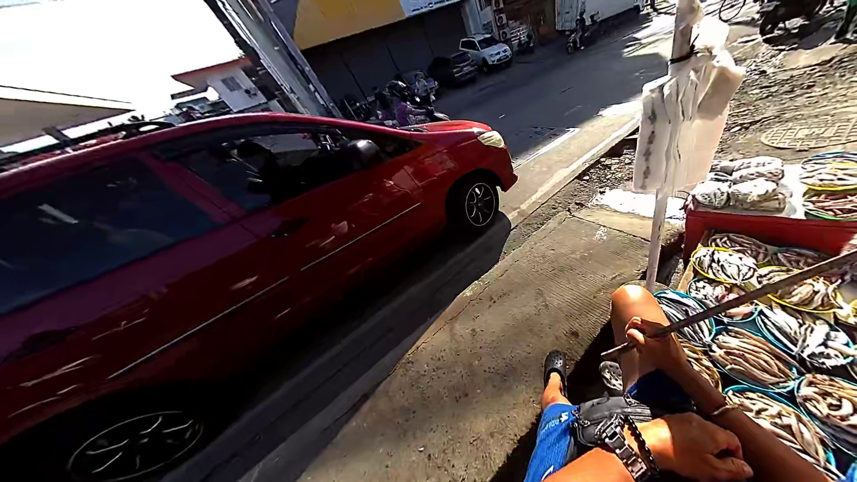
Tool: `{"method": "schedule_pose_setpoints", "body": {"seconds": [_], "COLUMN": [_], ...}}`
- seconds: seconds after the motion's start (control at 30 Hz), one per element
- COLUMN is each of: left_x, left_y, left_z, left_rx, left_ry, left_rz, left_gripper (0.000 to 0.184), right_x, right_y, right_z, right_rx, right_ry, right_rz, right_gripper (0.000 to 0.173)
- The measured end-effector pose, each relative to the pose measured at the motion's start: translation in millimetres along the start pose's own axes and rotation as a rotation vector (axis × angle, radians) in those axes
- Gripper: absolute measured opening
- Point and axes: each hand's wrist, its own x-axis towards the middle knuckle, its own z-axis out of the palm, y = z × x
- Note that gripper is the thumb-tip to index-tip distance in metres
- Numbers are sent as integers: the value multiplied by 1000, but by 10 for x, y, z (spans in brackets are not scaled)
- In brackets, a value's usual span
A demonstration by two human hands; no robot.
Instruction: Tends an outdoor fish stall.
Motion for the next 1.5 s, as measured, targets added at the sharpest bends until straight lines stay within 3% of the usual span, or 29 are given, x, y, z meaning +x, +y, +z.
{"method": "schedule_pose_setpoints", "body": {"seconds": [0.2,0.57,1.5], "left_x": [25,45,16], "left_y": [-60,-73,-112], "left_z": [64,67,37], "left_rx": [-2,16,17], "left_ry": [-2,-52,-28], "left_rz": [3,-43,-38], "left_gripper": [28,30,27], "right_x": [-9,28,59], "right_y": [126,192,183], "right_z": [34,13,27], "right_rx": [-15,-239,-179], "right_ry": [18,-73,-67], "right_rz": [-43,106,85], "right_gripper": [16,30,31]}}
